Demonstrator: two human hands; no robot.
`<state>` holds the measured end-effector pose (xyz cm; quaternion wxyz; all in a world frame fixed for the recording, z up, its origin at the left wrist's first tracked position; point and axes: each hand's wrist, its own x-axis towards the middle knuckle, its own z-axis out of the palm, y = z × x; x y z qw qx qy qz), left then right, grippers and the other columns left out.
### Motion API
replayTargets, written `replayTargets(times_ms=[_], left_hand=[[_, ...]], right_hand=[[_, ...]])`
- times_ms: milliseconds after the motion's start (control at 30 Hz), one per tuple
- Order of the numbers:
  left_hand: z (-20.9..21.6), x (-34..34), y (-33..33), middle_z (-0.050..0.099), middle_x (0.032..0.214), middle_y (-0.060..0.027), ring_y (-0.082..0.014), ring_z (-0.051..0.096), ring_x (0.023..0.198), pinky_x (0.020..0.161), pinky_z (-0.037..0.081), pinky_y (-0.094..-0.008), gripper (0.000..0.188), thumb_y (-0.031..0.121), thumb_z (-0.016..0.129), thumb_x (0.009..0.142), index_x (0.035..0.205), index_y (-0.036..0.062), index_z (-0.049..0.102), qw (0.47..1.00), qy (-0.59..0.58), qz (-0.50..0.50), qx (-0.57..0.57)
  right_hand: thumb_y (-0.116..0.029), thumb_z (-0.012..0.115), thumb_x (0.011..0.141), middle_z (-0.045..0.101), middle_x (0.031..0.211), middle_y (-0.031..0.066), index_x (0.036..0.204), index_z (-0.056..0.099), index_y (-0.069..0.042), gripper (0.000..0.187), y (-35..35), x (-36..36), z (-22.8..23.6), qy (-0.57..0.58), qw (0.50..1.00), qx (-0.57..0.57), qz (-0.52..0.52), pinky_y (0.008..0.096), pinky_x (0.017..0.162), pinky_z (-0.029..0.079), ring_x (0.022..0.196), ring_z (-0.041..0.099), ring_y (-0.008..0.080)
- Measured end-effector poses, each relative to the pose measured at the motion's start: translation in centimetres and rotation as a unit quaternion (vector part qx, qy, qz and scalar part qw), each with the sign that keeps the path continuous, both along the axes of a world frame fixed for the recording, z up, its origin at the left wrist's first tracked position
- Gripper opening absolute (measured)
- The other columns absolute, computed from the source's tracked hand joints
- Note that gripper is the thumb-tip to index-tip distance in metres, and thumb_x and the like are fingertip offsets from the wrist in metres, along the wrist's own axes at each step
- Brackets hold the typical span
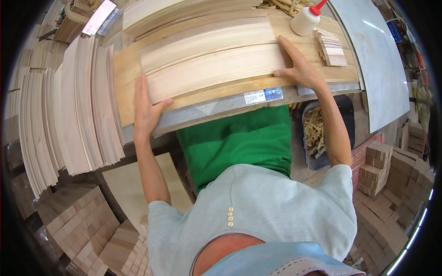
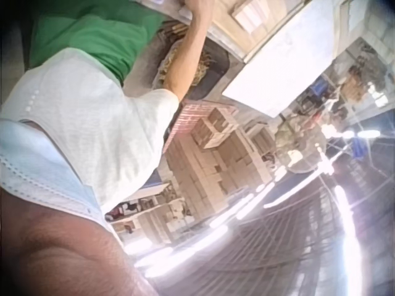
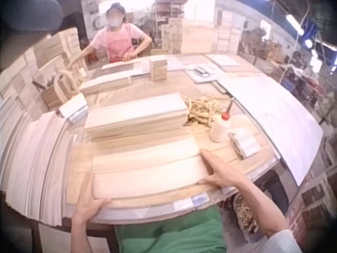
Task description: Applying glue to wooden boards and assembling them into a box.
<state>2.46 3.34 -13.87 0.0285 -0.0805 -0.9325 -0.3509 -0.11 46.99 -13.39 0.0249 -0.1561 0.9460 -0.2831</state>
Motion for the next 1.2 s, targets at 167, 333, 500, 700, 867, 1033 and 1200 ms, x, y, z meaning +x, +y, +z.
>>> replayTargets(times_ms=[167,333,500,700,867,1033,1200], left_hand=[[1.2,-1.0,-0.1,0.025,0.146,-0.0295,-0.0385,0.019,0.140,0.114,0.017,-0.0410,0.101,0.029,0.081,0.063,0.142,-0.0049,0.027,0.995,0.006,-0.020,-0.094],[0.2,-1.6,-0.6,0.025,0.146,-0.0300,-0.0393,0.019,0.140,0.114,0.016,-0.0413,0.102,0.034,0.081,0.063,0.141,-0.0053,0.028,0.996,-0.016,-0.034,-0.079],[-0.7,-1.9,-1.4,0.026,0.146,-0.0303,-0.0393,0.020,0.139,0.114,0.016,-0.0410,0.102,0.040,0.079,0.065,0.140,-0.0060,0.028,0.995,0.000,-0.015,-0.094],[0.7,-1.7,-0.7,0.028,0.146,-0.0255,-0.0377,0.022,0.138,0.114,0.017,-0.0419,0.099,0.043,0.078,0.068,0.140,-0.0046,0.030,0.991,0.075,0.002,-0.107],[2.3,-0.6,6.1,0.040,0.141,-0.0167,-0.0296,0.035,0.132,0.110,0.028,-0.0393,0.080,0.029,0.078,0.074,0.138,0.0029,0.039,0.978,0.082,-0.024,0.190],[6.2,-0.6,13.2,0.053,0.120,-0.0127,-0.0202,0.052,0.109,0.089,0.046,-0.0333,0.074,0.020,0.079,0.073,0.134,0.0013,0.041,0.838,-0.073,-0.122,0.528],[3.8,-1.9,13.3,0.060,0.106,-0.0048,-0.0134,0.056,0.100,0.085,0.048,-0.0289,0.049,0.015,0.071,0.079,0.120,0.0010,0.051,0.807,-0.070,-0.045,0.585]], right_hand=[[-0.031,0.074,0.079,0.051,0.129,0.0234,0.140,0.031,0.005,0.082,2.3,-2.2,0.7,0.146,0.900,-0.274,-0.306,0.0392,0.100,0.039,0.118,0.051,0.0322],[-0.024,0.074,0.078,0.055,0.121,0.0200,0.130,0.040,0.006,0.069,3.7,-6.1,-1.0,0.171,0.913,-0.212,-0.304,0.0368,0.094,0.043,0.111,0.054,0.0278],[-0.012,0.070,0.078,0.057,0.116,0.0169,0.124,0.045,0.003,0.054,2.3,-7.9,-1.6,0.155,0.889,-0.272,-0.335,0.0368,0.095,0.041,0.110,0.055,0.0263],[-0.010,0.070,0.079,0.055,0.119,0.0145,0.125,0.045,0.003,0.054,0.6,-8.1,-0.9,0.169,0.868,-0.318,-0.342,0.0345,0.095,0.041,0.107,0.055,0.0239],[-0.013,0.068,0.080,0.053,0.123,0.0105,0.129,0.044,-0.001,0.056,-4.9,-3.7,3.8,0.084,0.913,-0.368,-0.153,0.0340,0.093,0.042,0.109,0.052,0.0197],[-0.001,0.068,0.070,0.050,0.113,0.0099,0.141,0.036,-0.005,0.078,-12.1,0.2,8.1,-0.005,0.964,-0.250,0.095,0.0339,0.089,0.044,0.103,0.052,0.0209],[-0.018,0.073,0.073,0.048,0.121,0.0125,0.142,0.034,-0.005,0.080,-12.7,0.1,6.5,-0.048,0.923,-0.376,0.066,0.0350,0.092,0.045,0.111,0.052,0.0235]])
